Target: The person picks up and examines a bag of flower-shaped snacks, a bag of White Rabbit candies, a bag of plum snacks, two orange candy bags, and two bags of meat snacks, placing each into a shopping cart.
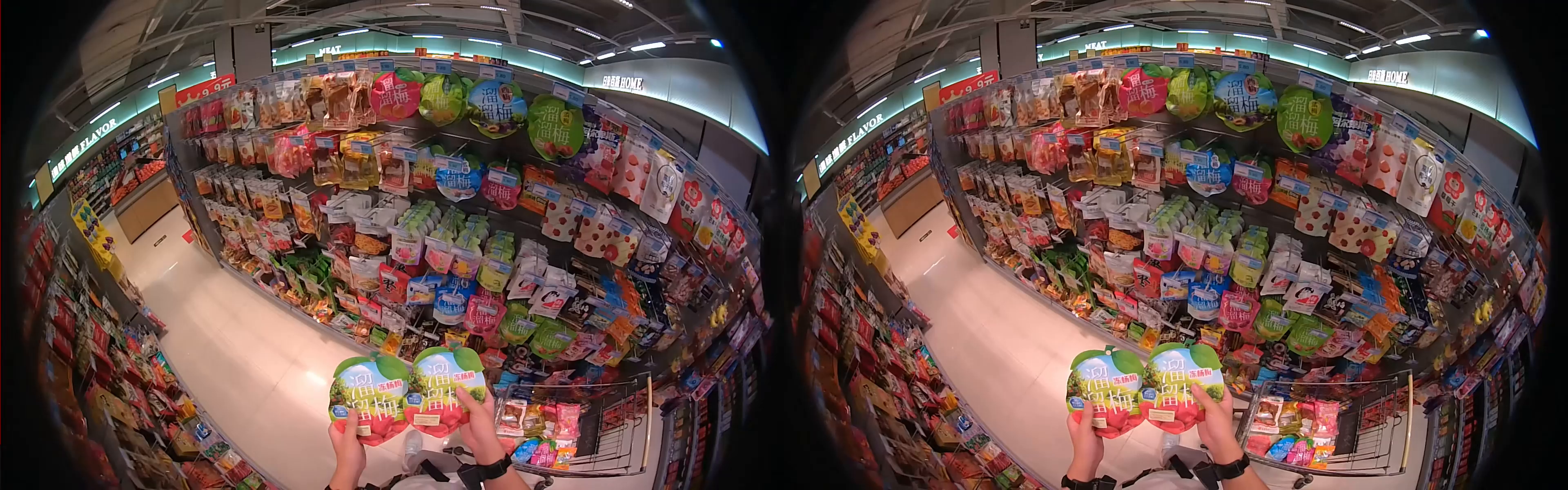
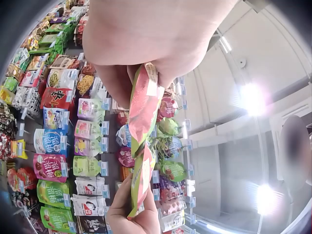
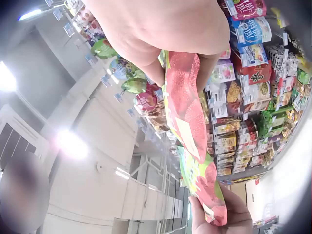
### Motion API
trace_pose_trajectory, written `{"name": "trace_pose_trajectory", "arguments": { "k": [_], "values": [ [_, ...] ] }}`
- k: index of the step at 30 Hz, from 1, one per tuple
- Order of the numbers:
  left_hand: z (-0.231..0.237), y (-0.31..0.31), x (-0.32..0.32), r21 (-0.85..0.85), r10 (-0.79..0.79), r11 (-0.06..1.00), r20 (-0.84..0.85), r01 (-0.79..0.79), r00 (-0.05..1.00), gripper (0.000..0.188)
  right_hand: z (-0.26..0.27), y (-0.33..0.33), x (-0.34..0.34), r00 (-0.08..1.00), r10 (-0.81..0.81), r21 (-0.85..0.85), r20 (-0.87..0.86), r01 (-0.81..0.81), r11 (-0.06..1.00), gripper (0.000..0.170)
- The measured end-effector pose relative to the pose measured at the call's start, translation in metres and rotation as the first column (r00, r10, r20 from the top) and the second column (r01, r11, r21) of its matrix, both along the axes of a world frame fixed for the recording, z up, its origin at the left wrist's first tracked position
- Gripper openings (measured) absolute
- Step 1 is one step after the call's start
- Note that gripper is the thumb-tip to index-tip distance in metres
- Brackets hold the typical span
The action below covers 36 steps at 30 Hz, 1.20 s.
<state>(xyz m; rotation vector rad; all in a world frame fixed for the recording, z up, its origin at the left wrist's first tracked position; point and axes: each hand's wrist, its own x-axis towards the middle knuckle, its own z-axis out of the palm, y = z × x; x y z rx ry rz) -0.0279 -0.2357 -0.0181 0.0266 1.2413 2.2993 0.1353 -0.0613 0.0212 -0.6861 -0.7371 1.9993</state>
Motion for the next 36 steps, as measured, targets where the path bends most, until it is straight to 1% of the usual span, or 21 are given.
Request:
{"name": "trace_pose_trajectory", "arguments": {
  "k": [1,5,10,12,14,17,19,20,21,22,23,24,25,26,27,29,31,33,34,35,36],
  "values": [
    [0.004,0.007,-0.007,0.035,0.019,0.999,0.043,-0.02,0.999,0.034,-0.002,0.009,-0.01,1.0,0.011,-0.007,0.001,-0.011,1.0,0.043],
    [-0.011,0.041,-0.039,-0.019,0.057,0.998,0.011,-0.057,0.998,0.027,-0.008,0.05,-0.053,0.999,0.05,-0.054,0.017,-0.049,0.997,0.042],
    [-0.031,0.065,-0.091,-0.109,-0.041,0.993,-0.053,0.035,0.998,0.033,-0.001,0.095,-0.107,0.989,0.137,-0.122,-0.05,-0.142,0.982,0.046],
    [-0.014,0.086,-0.103,-0.102,0.019,0.995,-0.043,-0.023,0.999,0.032,-0.003,0.113,-0.128,0.99,0.144,-0.077,-0.004,-0.144,0.987,0.045],
    [-0.002,0.107,-0.113,-0.087,0.073,0.993,-0.032,-0.075,0.997,0.033,-0.015,0.131,-0.145,0.988,0.153,-0.113,0.013,-0.15,0.982,0.041],
    [0.011,0.126,-0.135,-0.091,0.146,0.986,0.055,-0.14,0.988,0.039,-0.013,0.155,-0.173,0.981,0.189,-0.186,-0.048,-0.195,0.963,0.035],
    [0.017,0.134,-0.147,0.037,0.077,0.995,0.24,-0.089,0.968,0.04,-0.019,0.165,-0.186,0.972,0.217,-0.242,-0.093,-0.234,0.942,0.033],
    [0.006,0.129,-0.159,0.129,-0.003,0.991,0.35,-0.045,0.937,0.032,-0.025,0.171,-0.196,0.95,0.283,-0.289,-0.131,-0.31,0.906,0.032],
    [0.0,0.134,-0.164,0.131,0.006,0.99,0.356,-0.056,0.934,0.032,-0.029,0.176,-0.205,0.922,0.345,-0.331,-0.174,-0.385,0.862,0.033],
    [-0.006,0.138,-0.169,0.442,-0.23,0.896,0.378,0.043,0.897,0.028,-0.03,0.176,-0.214,0.925,0.34,-0.508,-0.167,-0.376,0.775,0.023],
    [-0.012,0.142,-0.173,0.71,-0.451,0.696,0.318,0.106,0.834,0.027,-0.036,0.174,-0.223,0.923,0.349,-0.509,-0.161,-0.381,0.772,0.023],
    [-0.002,0.152,-0.177,0.759,-0.525,0.647,0.379,0.068,0.762,0.027,-0.048,0.17,-0.229,0.832,0.343,-0.478,-0.436,-0.537,0.695,0.024],
    [0.001,0.161,-0.181,0.761,-0.52,0.646,0.385,0.057,0.763,0.027,-0.047,0.165,-0.238,0.676,0.297,-0.401,-0.675,-0.673,0.621,0.026],
    [0.002,0.168,-0.185,0.798,-0.593,0.594,0.351,0.1,0.725,0.029,-0.045,0.163,-0.249,0.607,0.311,-0.367,-0.731,-0.734,0.571,0.03],
    [0.006,0.175,-0.19,0.832,-0.664,0.536,0.312,0.142,0.679,0.031,-0.041,0.161,-0.258,0.613,0.312,-0.372,-0.726,-0.731,0.573,0.03],
    [0.021,0.186,-0.2,0.821,-0.677,0.548,0.326,0.157,0.66,0.034,-0.029,0.157,-0.276,0.483,0.346,-0.297,-0.804,-0.831,0.47,0.023],
    [0.023,0.196,-0.219,0.835,-0.752,0.461,0.187,0.301,0.632,0.031,-0.024,0.158,-0.298,0.473,0.328,-0.287,-0.818,-0.829,0.48,0.022],
    [0.013,0.196,-0.246,0.834,-0.788,0.436,0.171,0.339,0.592,0.033,-0.033,0.16,-0.32,0.413,0.312,-0.261,-0.856,-0.865,0.428,0.022],
    [0.015,0.199,-0.263,0.84,-0.822,0.392,0.136,0.376,0.553,0.035,-0.03,0.161,-0.333,0.394,0.277,-0.28,-0.876,-0.884,0.373,0.023],
    [0.019,0.203,-0.28,0.844,-0.853,0.342,0.094,0.413,0.513,0.037,-0.026,0.161,-0.346,0.392,0.282,-0.266,-0.876,-0.879,0.396,0.023],
    [0.024,0.205,-0.296,0.818,-0.864,0.339,0.075,0.465,0.498,0.046,-0.022,0.162,-0.359,0.344,0.288,-0.227,-0.894,-0.9,0.372,0.024]
  ]
}}
